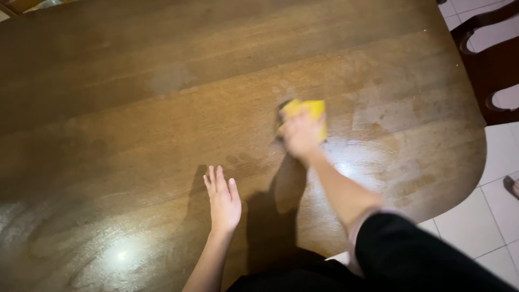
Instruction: The person wipes a wooden dining table surface using a yellow sponge. They move the sponge across the table in broad strokes, covering the entire surface area.
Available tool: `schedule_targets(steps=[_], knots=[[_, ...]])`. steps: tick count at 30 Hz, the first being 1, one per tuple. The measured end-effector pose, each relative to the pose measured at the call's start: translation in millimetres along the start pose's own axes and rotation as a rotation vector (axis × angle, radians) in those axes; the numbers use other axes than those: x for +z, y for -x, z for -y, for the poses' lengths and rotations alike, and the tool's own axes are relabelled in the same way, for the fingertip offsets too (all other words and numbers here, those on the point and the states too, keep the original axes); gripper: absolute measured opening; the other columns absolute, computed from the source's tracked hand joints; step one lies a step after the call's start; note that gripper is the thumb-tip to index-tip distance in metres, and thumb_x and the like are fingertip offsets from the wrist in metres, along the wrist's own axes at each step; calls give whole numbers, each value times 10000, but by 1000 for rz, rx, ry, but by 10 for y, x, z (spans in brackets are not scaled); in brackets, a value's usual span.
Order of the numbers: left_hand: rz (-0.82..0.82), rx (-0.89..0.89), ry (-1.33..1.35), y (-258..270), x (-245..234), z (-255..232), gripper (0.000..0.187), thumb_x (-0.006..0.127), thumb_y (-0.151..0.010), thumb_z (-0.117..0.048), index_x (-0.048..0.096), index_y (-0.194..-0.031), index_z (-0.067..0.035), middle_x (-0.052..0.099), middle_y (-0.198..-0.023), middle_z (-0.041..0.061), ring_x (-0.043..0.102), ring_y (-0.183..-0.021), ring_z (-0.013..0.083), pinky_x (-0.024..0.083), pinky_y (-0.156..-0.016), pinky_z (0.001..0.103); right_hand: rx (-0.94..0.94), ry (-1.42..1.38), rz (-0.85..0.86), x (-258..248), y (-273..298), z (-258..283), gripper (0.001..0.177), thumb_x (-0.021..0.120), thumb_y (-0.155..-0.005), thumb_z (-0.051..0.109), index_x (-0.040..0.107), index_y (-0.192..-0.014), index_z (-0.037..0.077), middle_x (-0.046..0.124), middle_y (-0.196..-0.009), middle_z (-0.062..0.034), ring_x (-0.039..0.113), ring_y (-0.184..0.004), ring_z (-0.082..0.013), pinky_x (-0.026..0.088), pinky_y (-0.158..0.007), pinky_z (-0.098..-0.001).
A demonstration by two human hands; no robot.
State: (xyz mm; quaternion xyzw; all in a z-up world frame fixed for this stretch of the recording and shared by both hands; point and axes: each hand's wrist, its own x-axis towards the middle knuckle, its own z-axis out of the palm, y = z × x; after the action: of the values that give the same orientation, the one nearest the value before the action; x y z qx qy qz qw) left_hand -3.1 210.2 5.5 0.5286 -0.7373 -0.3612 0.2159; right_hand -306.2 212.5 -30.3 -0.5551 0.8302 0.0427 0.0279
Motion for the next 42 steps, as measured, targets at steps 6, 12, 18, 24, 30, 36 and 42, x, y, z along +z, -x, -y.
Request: schedule_targets(steps=[6, 12, 18, 24, 30, 36, 42], knots=[[-29, 6, 56, 173, 129, -241, 564, 485, -1042, -246, 370, -1526, 19, 240, -1656, 263, 137, -1537, 499, 235, -1211, 525, -736, -176, 323, -268, 1773, 1249, 533, 571, -896, 394, 544, -1374, 161, 499, -1491, -159, 327, -1430, -407, 137, -1097, -713], [-106, -21, 32, 371, 95, -308, 571, 482, -1052, -273, 369, -1533, 13, 252, -1660, 254, 154, -1540, 495, 238, -1220, 519, -379, -81, 462, -422, 1160, 348, 518, 464, -1001, 360, 539, -1513, 373, 615, -1453, -44, 513, -1388, -228, 272, -1249, -614], [-151, -86, 50, 683, 133, -320, 583, 487, -1047, -296, 374, -1532, 6, 250, -1656, 252, 150, -1546, 478, 233, -1220, 510, -157, -457, -208, 101, -22, -483, 613, 574, -891, 211, 492, -1498, 184, 427, -1596, -108, 322, -1477, -373, 190, -1183, -618], [-172, -120, 100, 824, 150, -453, 584, 474, -1049, -303, 372, -1531, 10, 254, -1661, 242, 143, -1548, 470, 235, -1212, 500, -49, -840, -242, 568, 148, -430, 560, 488, -925, 7, 592, -1450, 171, 585, -1493, -110, 517, -1419, -322, 388, -1220, -447], [-228, -96, 127, 830, 309, -632, 561, 469, -1062, -313, 408, -1519, 8, 300, -1649, 238, 192, -1547, 463, 244, -1224, 492, 330, -2163, 418, 255, 1184, -364, 509, 446, -885, -40, 612, -1362, 21, 625, -1374, -146, 618, -1191, -264, 495, -1021, -427], [-271, -97, 145, 945, 450, -720, 571, 467, -1062, -327, 407, -1524, 5, 316, -1643, 240, 204, -1546, 459, 249, -1224, 487, 106, -1208, -315, -93, 1406, -948, 426, 594, -952, 142, 583, -1363, 35, 592, -1404, -153, 588, -1304, -283, 460, -1122, -397], [-271, -135, 162, 1122, 635, -743, 573, 461, -1064, -335, 399, -1522, 5, 310, -1644, 244, 196, -1547, 458, 253, -1218, 483, -459, -348, 17, -425, 1594, -213, 668, 689, -826, 386, 542, -1418, 113, 384, -1556, -202, 298, -1413, -493, 235, -1137, -654]])
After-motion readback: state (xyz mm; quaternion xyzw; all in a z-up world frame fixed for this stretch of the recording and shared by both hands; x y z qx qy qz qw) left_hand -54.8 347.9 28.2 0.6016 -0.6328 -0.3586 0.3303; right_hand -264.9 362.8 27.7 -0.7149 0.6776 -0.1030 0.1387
